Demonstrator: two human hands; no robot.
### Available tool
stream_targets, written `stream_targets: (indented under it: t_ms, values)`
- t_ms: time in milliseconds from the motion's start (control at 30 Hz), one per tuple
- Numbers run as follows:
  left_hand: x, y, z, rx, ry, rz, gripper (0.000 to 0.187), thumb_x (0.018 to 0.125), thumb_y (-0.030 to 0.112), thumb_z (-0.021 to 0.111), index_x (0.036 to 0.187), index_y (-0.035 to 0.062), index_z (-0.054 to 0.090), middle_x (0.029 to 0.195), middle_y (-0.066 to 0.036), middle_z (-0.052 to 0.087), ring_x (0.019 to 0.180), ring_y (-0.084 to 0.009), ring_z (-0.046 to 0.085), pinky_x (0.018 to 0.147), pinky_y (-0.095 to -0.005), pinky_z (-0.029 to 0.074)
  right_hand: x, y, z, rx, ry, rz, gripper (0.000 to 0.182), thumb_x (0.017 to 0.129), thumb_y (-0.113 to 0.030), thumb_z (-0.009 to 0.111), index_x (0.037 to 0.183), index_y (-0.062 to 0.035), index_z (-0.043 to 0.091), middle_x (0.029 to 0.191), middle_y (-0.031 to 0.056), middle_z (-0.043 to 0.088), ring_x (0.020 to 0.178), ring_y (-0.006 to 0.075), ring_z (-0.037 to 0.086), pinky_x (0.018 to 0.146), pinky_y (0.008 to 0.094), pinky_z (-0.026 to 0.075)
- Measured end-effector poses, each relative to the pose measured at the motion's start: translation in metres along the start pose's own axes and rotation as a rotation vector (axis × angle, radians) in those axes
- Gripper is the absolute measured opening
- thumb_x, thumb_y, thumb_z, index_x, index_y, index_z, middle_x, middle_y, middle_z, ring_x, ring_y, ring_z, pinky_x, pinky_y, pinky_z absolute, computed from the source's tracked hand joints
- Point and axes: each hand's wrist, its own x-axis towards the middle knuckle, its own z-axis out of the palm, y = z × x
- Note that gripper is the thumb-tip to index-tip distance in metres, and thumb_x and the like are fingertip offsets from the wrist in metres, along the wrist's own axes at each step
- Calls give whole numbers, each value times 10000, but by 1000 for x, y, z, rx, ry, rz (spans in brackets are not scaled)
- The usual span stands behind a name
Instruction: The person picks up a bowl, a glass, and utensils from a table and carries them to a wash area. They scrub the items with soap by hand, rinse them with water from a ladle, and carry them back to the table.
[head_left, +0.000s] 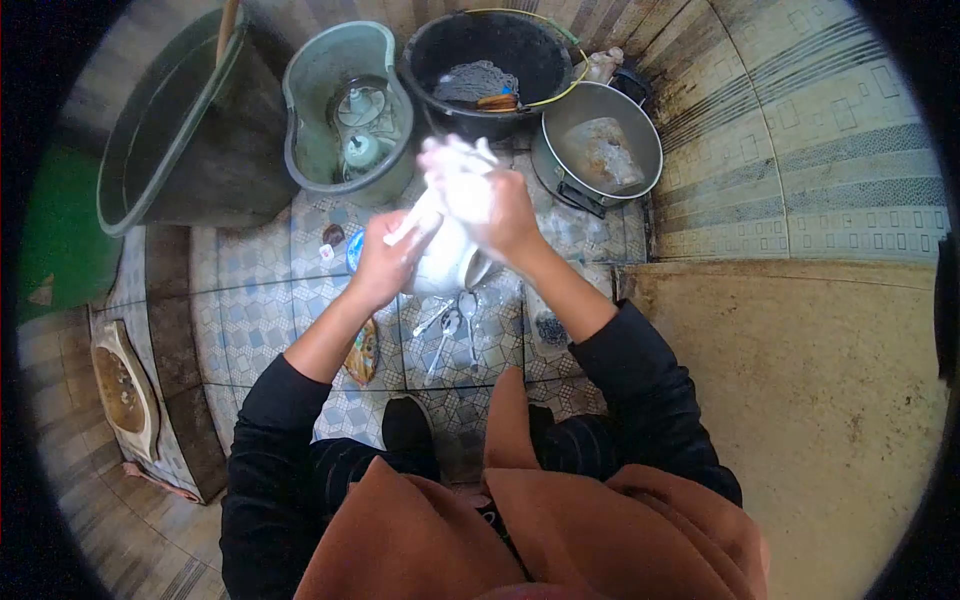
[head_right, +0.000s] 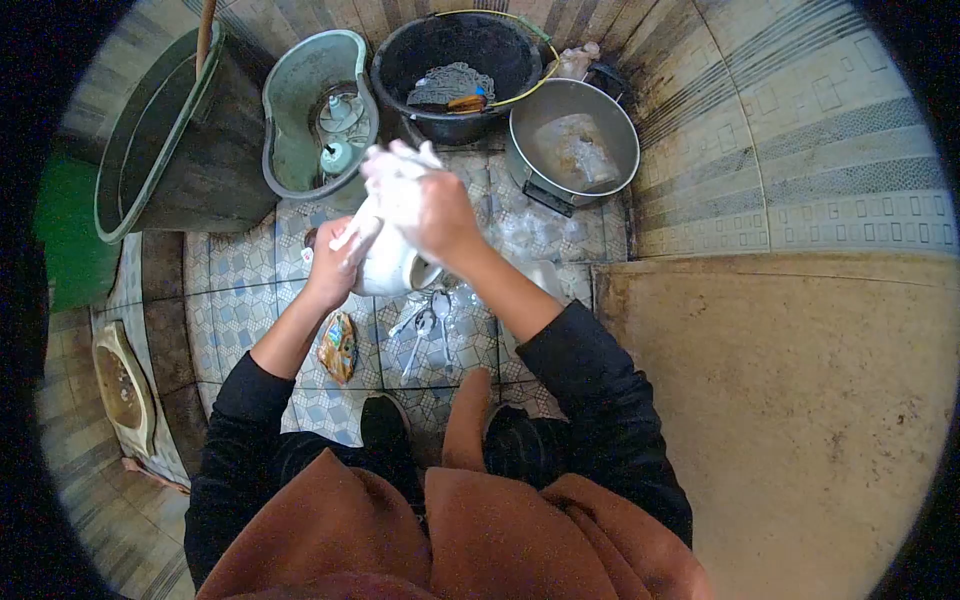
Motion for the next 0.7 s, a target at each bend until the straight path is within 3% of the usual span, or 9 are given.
stream_targets:
  t_ms: [33,167,233,267,333,433,467,600,700]
  values:
    - [0,0,-1,6,-6,0,239,773,230,549,710,0,570,633,4,535,566,-46,461,501,-198,365,0,2,-1,-1,8,3,236,733,-169,537,933,-52,585,1005,118,564,921,157,541,792,273,417]
    - [5,-5,-4,-201,55,7,230,776,230,546,749,2,570,658,-4,541,577,-58,475,514,-207,378,-21,40,10,1152,178,1031,246,819,-233,468,894,-16,555,845,23,563,740,119,527,688,235,423]
    - [7,2,-2,-450,124,-46,253,772,247,552,833,1,554,737,-21,552,633,-70,500,547,-220,409,-25,41,7,1266,147,1180,313,829,-233,438,1033,-2,491,1068,67,494,987,115,451,799,233,383]
    - [5,8,-2,-462,37,-68,322,776,260,546,950,-10,512,858,-60,556,730,-105,535,618,-255,451,-27,47,9,1270,142,1184,313,829,-233,438,1033,-2,491,1068,67,494,987,115,451,799,233,383]
    - [4,21,2,-395,-27,-220,357,780,273,537,987,-14,493,895,-76,552,766,-128,543,656,-275,458,-23,62,14,907,43,727,247,809,-244,485,880,-20,560,820,28,568,717,115,529,640,249,430]
    - [8,15,8,-384,-114,-414,453,787,322,514,1064,-30,445,971,-119,537,840,-187,552,734,-328,462,-9,75,12,780,-122,935,242,763,-240,532,803,-6,582,743,52,580,664,121,535,622,276,434]
    - [8,13,11,-447,-46,-391,453,789,331,508,1055,-31,450,972,-123,534,848,-194,549,736,-337,461,-11,89,20,426,-100,570,280,704,-279,573,711,1,596,654,107,586,601,179,570,592,308,436]
    - [7,8,22,-614,120,-407,412,805,311,483,1051,-18,451,988,-133,525,862,-215,544,752,-361,452,18,32,3,30,-201,629,240,611,-269,582,630,-31,606,628,151,574,622,296,577,592,351,462]
    - [18,-28,19,-704,129,-433,388,810,289,474,1068,1,441,1012,-122,520,874,-226,537,786,-369,434,12,-14,33,-409,-133,181,158,552,-153,552,598,-6,588,672,175,582,565,280,574,569,368,464]
